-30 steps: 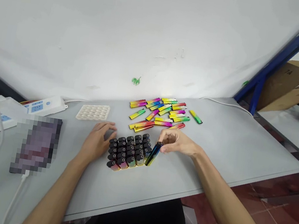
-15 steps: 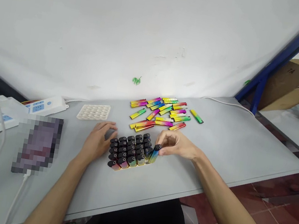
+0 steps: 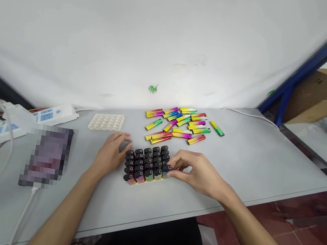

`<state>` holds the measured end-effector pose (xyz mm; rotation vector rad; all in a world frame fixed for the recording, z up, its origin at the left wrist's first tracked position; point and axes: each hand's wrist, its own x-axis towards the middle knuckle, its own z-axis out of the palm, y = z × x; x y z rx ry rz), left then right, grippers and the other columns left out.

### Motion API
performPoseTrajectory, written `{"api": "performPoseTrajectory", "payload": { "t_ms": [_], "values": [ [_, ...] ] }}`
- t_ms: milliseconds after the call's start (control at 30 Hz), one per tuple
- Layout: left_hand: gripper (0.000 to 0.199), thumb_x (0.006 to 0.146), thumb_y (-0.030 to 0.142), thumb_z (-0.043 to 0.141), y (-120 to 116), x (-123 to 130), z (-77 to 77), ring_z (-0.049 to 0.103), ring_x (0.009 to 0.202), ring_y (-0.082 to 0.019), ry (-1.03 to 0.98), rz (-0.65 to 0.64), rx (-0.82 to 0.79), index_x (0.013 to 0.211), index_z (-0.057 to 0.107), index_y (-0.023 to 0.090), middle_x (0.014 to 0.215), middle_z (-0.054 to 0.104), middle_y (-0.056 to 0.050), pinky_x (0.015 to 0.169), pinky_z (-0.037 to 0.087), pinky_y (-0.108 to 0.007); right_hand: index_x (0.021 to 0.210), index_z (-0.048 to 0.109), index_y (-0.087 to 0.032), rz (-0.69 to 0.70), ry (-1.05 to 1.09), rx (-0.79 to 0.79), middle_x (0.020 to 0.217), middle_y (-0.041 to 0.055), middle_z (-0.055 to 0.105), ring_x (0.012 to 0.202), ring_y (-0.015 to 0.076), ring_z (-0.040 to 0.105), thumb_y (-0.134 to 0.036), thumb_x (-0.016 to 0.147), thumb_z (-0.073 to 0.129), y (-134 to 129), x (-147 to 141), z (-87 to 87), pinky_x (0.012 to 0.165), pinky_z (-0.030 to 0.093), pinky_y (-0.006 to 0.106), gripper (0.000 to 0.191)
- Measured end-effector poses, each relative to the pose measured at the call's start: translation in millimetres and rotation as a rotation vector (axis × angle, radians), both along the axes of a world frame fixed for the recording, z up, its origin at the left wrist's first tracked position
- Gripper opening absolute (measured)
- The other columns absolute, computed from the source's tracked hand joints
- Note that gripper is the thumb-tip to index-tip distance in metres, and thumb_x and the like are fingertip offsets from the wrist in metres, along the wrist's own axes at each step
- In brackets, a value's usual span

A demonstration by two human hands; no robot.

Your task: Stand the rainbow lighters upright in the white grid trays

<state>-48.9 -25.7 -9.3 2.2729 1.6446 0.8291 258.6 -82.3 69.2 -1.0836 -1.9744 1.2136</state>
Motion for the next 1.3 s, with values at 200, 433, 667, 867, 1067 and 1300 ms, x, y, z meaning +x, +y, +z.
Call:
{"api": "performPoseTrajectory", "payload": {
  "t_ms": [200,433,667,867,1067,1300],
  "values": [
    [0.019,0.094,0.035,0.050,-1,0,-1.5,0.056,0.118,-0.028,0.008,0.002,0.006,0.100,0.063,0.023,0.124,0.064,-0.009,0.103,0.045,-0.049,0.105,0.061,-0.022,0.044,-0.135,0.098,0.096,0.0014,0.069,0.080,0.0144,0.067,-0.029,0.087,0.070,-3,4,3.4,0.075,0.056,0.031,0.021],
    [0.017,0.095,0.035,0.049,-1,0,-3.0,0.054,0.120,-0.027,-0.004,-0.011,0.012,0.100,0.061,0.023,0.125,0.063,-0.008,0.105,0.044,-0.047,0.122,0.068,-0.028,0.193,-0.406,0.497,0.107,0.0035,0.067,0.079,0.0133,0.064,-0.010,0.094,0.050,3,13,14.1,0.071,0.051,0.029,0.038],
    [0.019,0.095,0.035,0.048,0,0,-2.3,0.054,0.119,-0.028,0.018,-0.015,0.007,0.101,0.062,0.022,0.125,0.063,-0.009,0.104,0.044,-0.048,0.127,0.067,-0.029,0.199,-0.548,0.653,0.106,0.0050,0.066,0.075,0.0133,0.064,-0.024,0.101,0.049,10,11,7.7,0.064,0.050,0.027,0.031],
    [0.020,0.094,0.037,0.049,2,-2,-4.7,0.054,0.119,-0.028,0.010,-0.006,0.006,0.101,0.062,0.024,0.125,0.063,-0.008,0.104,0.045,-0.049,0.120,0.068,-0.023,0.237,-0.491,0.649,0.103,0.0059,0.066,0.081,0.0144,0.065,-0.025,0.101,0.051,15,8,8.6,0.069,0.052,0.027,0.026],
    [0.019,0.094,0.035,0.048,0,0,-2.2,0.055,0.119,-0.028,0.010,-0.003,-0.005,0.099,0.062,0.023,0.125,0.063,-0.009,0.105,0.044,-0.048,0.115,0.065,-0.022,0.251,-0.437,0.528,0.106,0.0055,0.066,0.081,0.0147,0.064,-0.017,0.095,0.057,15,8,13.3,0.072,0.052,0.029,0.022],
    [0.018,0.094,0.035,0.049,-1,2,-0.2,0.054,0.120,-0.028,-0.001,0.002,-0.012,0.100,0.062,0.023,0.126,0.063,-0.009,0.105,0.043,-0.049,0.108,0.064,-0.022,0.194,-0.287,0.361,0.104,0.0039,0.065,0.083,0.0143,0.063,-0.018,0.093,0.059,13,6,17.4,0.077,0.055,0.031,0.016]
  ]
}}
